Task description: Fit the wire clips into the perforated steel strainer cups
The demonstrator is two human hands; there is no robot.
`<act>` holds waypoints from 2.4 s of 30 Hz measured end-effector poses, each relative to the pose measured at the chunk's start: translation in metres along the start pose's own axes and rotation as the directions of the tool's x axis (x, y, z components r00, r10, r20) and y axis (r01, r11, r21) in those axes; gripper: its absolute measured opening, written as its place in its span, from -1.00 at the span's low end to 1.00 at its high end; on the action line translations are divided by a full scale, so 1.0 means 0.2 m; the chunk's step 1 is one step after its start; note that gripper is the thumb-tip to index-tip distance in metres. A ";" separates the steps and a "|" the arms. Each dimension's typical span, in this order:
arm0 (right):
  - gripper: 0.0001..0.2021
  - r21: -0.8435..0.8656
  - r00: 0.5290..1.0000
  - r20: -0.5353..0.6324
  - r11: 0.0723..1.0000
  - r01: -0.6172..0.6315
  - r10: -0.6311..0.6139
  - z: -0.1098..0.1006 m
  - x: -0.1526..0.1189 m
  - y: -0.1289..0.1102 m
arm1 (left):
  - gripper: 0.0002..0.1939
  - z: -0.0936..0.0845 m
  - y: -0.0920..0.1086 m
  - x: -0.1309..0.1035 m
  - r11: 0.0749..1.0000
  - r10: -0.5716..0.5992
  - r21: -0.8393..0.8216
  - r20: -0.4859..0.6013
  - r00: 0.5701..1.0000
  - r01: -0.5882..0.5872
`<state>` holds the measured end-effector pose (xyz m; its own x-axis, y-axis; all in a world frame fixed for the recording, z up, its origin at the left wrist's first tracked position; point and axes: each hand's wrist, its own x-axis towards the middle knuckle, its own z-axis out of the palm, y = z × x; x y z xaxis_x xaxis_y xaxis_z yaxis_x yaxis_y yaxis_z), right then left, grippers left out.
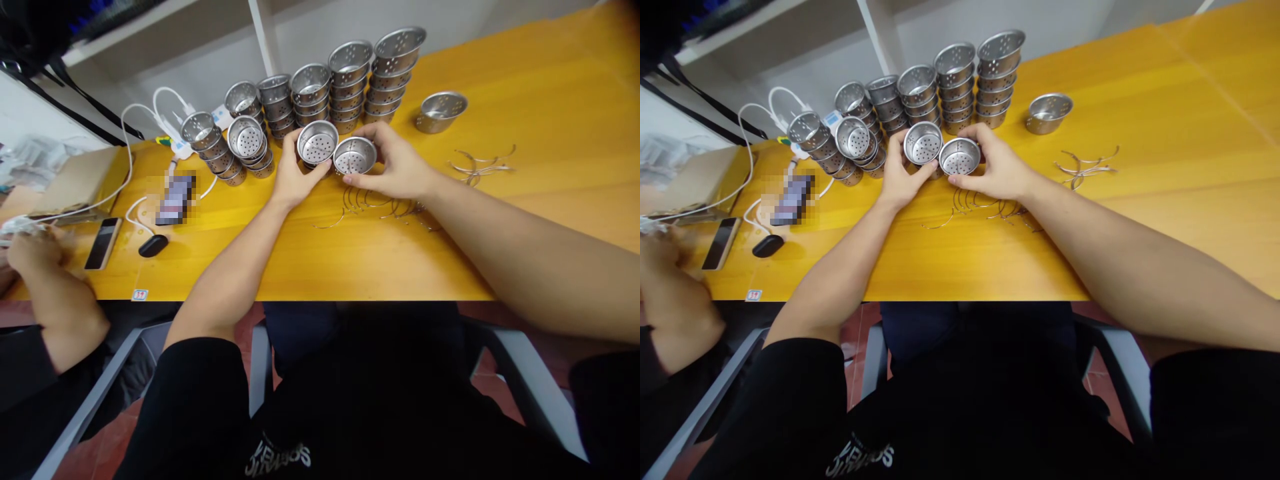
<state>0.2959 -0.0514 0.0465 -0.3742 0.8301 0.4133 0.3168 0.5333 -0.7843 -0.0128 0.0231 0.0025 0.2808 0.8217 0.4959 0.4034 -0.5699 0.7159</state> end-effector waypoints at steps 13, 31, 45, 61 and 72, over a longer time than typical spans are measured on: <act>0.02 0.053 0.961 -0.275 0.998 0.043 -0.027 -0.01 0.03 -0.03 | -0.17 -0.03 0.06 -0.01 0.997 -0.074 0.004 -0.025 0.997 0.074; -0.18 0.077 0.926 -0.371 0.992 0.102 -0.067 0.00 0.06 -0.07 | 0.05 0.00 0.14 -0.03 0.999 -0.043 -0.030 0.052 0.998 0.045; -0.14 -0.042 0.982 -0.187 0.999 0.004 -0.012 0.04 0.04 -0.24 | 0.05 0.12 0.26 -0.10 0.994 0.095 -0.069 0.220 0.971 -0.081; -0.07 -0.097 0.993 -0.096 0.993 0.060 -0.069 0.01 0.03 -0.22 | -0.04 0.12 0.25 -0.08 0.995 0.071 -0.080 0.217 0.974 -0.054; 0.12 -0.041 0.989 -0.125 0.997 0.071 -0.076 0.04 0.02 -0.18 | 0.06 0.06 0.20 -0.06 0.998 -0.035 -0.044 0.115 0.993 0.040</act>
<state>0.2770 -0.0691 0.0730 -0.2849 0.8011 0.5264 0.3251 0.5974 -0.7331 0.0103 -0.0094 0.0195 0.3653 0.8353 0.4108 0.3759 -0.5361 0.7558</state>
